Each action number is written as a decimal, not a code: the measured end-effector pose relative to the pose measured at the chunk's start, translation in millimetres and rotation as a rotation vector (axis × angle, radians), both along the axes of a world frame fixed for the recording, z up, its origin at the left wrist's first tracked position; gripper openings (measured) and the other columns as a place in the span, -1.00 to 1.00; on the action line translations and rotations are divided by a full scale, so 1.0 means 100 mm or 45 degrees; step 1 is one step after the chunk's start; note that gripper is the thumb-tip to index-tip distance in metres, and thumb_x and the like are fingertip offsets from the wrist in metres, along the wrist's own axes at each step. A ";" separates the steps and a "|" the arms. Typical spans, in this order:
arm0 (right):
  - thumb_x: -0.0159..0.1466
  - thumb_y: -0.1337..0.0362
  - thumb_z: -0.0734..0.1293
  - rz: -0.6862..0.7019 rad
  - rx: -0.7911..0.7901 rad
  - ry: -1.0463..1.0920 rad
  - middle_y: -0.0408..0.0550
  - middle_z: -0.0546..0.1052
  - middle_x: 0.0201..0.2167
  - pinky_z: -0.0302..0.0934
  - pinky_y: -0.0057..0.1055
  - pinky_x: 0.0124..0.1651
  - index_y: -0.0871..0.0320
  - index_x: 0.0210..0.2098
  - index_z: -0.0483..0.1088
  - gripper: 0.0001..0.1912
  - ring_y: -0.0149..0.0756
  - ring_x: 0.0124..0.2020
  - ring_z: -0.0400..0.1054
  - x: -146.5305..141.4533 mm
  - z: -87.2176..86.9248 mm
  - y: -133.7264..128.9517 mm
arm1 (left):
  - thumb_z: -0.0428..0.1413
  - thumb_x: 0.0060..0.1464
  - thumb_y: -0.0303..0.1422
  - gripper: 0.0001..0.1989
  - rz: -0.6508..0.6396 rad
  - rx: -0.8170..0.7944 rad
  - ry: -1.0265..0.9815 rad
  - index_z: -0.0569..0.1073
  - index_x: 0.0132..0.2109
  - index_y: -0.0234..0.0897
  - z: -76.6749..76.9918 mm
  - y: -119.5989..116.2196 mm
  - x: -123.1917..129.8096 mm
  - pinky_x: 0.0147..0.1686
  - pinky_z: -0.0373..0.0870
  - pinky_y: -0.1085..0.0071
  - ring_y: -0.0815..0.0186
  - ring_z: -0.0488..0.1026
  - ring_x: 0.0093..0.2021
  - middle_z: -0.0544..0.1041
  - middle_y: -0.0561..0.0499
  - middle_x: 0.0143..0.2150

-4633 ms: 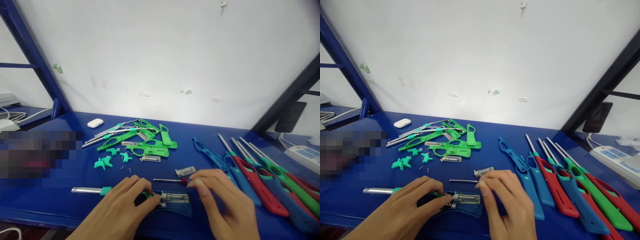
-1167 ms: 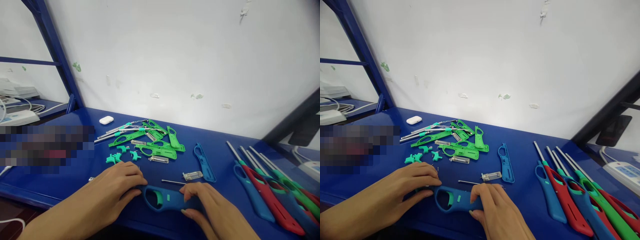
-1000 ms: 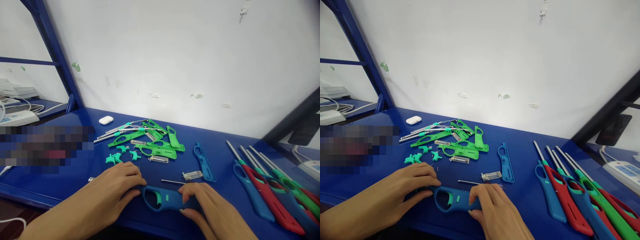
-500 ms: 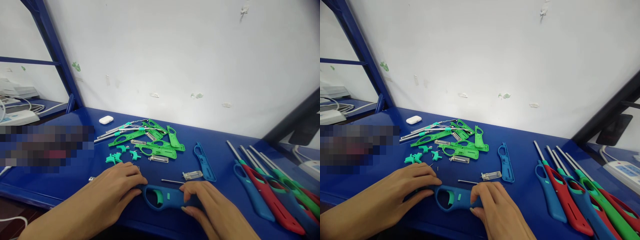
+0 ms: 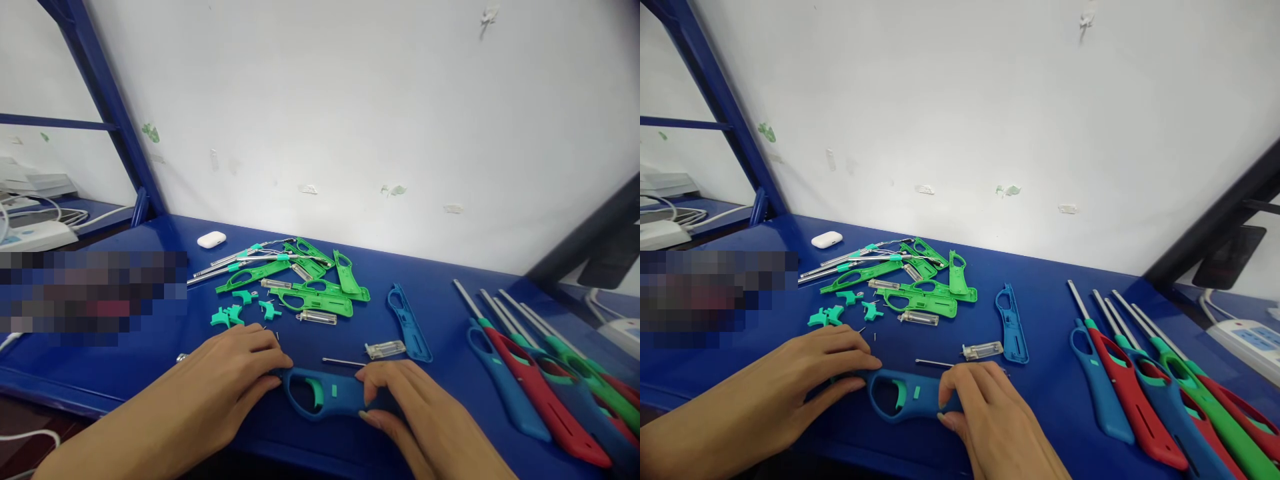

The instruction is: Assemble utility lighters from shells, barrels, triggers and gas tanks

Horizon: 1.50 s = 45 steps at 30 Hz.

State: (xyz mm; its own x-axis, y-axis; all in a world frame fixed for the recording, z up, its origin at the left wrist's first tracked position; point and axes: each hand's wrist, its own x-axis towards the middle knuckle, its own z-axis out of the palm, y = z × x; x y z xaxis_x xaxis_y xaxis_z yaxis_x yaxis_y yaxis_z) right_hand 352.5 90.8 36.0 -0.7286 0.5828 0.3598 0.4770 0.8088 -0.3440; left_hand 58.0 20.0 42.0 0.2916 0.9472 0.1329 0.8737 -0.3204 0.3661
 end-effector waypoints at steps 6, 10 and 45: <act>0.33 0.56 0.31 -0.003 -0.025 0.000 -0.26 0.59 -0.17 0.47 -0.53 -0.09 -0.03 -0.10 0.33 -0.67 -0.39 -0.17 0.56 -0.01 0.01 0.00 | 0.09 0.43 -0.36 -0.72 0.032 -0.009 0.010 0.50 0.11 0.24 0.01 -0.01 0.00 0.12 0.34 0.47 0.38 0.50 0.08 0.53 0.26 0.09; 0.36 0.55 0.29 -0.010 -0.077 -0.012 -0.23 0.58 -0.13 0.45 -0.53 -0.04 -0.03 -0.08 0.34 -0.69 -0.39 -0.12 0.55 0.01 -0.01 0.00 | 0.09 0.42 -0.38 -0.70 0.022 -0.009 0.005 0.52 0.12 0.21 0.02 -0.01 0.01 0.11 0.36 0.44 0.35 0.51 0.07 0.55 0.22 0.09; 0.35 0.26 0.43 -0.120 0.228 -0.079 -0.17 0.63 0.08 0.56 -0.40 -0.01 -0.11 0.18 0.41 -0.58 -0.23 0.02 0.61 0.22 -0.16 0.00 | 0.05 0.44 -0.39 -0.73 -0.030 -0.018 0.039 0.54 0.06 0.14 0.05 0.02 0.05 0.09 0.41 0.36 0.30 0.52 0.06 0.56 0.18 0.07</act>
